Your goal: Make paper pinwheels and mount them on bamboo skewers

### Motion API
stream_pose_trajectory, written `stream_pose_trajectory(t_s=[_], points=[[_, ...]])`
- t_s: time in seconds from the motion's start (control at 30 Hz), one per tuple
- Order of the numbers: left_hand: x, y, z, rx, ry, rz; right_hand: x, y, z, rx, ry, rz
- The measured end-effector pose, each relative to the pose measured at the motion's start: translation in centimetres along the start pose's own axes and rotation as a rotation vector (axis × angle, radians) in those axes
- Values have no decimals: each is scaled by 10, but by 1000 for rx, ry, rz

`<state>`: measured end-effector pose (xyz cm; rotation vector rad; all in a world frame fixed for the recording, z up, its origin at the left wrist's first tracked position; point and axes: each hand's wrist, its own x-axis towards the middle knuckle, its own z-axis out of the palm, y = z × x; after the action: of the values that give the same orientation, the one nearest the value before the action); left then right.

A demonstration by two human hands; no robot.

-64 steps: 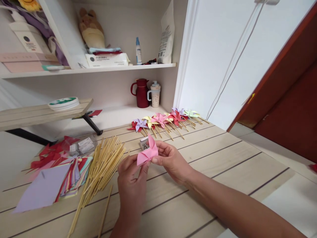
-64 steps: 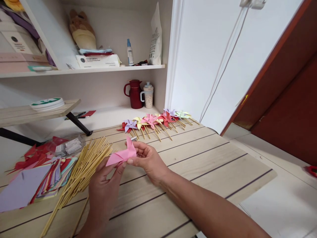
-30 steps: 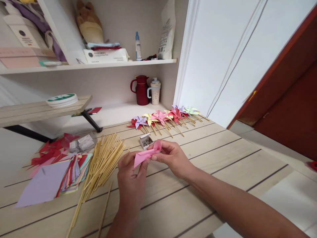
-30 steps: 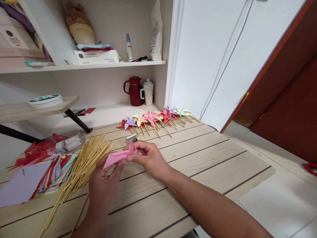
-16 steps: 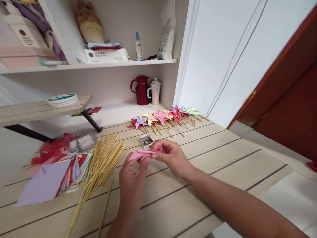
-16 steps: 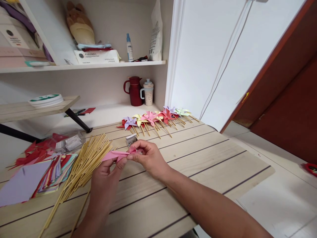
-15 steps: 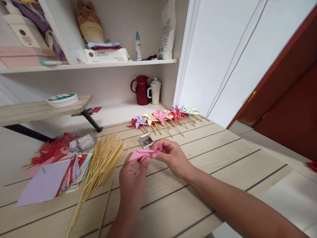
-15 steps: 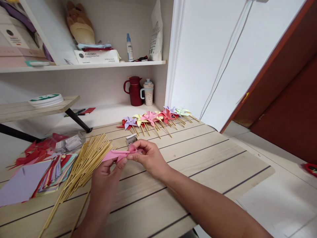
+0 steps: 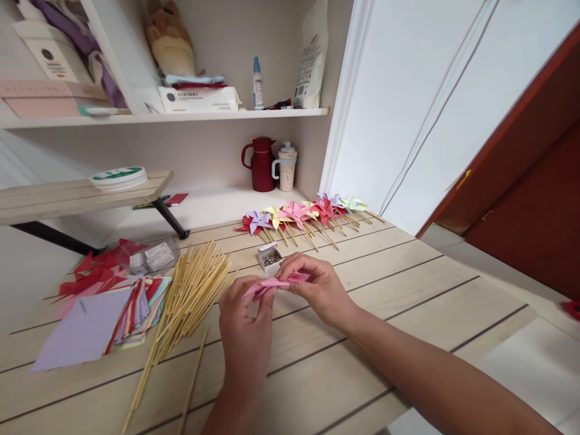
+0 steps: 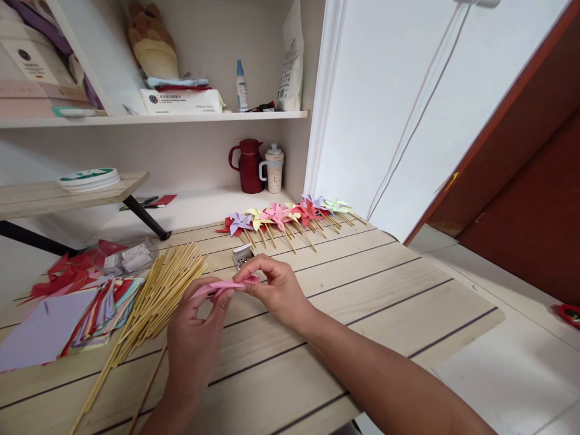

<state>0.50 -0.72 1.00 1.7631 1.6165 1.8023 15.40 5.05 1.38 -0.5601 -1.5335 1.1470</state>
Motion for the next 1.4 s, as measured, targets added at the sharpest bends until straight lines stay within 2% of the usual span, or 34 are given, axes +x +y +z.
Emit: stream_pose_trajectory(t_s=[0.2,0.33,0.47,0.67,0.77,0.93,1.07,1.2,1.3,1.4], points=[[-1,1,1,-194,6,-53,-1,-11,0,-175,-23,-332],[-1,5,-1,-242,3,-46,-4,-14,1,-253,-9,-427],[-1,8,-3,-203,27,-8,-6,-9,2,-272,37,-375],[-1,6,-4,-182,35,2,-5,-5,3,-205,-13,-386],[-1,4,-2,-199,-2,-105,-5,-3,3,-138,19,-260],[1,-3,1,-290,-129,-394,-2,1,6,83,72,43],[0,-7,1,-317,-137,-487,1,2,7,99,67,121],[0,-5,0,-268,-137,-432,-1,3,7,41,53,123],[1,-1,-1,-171,-114,-309,-3,4,8,52,51,110],[1,-1,0,-97,-34,-168,-5,5,7,7,43,73]])
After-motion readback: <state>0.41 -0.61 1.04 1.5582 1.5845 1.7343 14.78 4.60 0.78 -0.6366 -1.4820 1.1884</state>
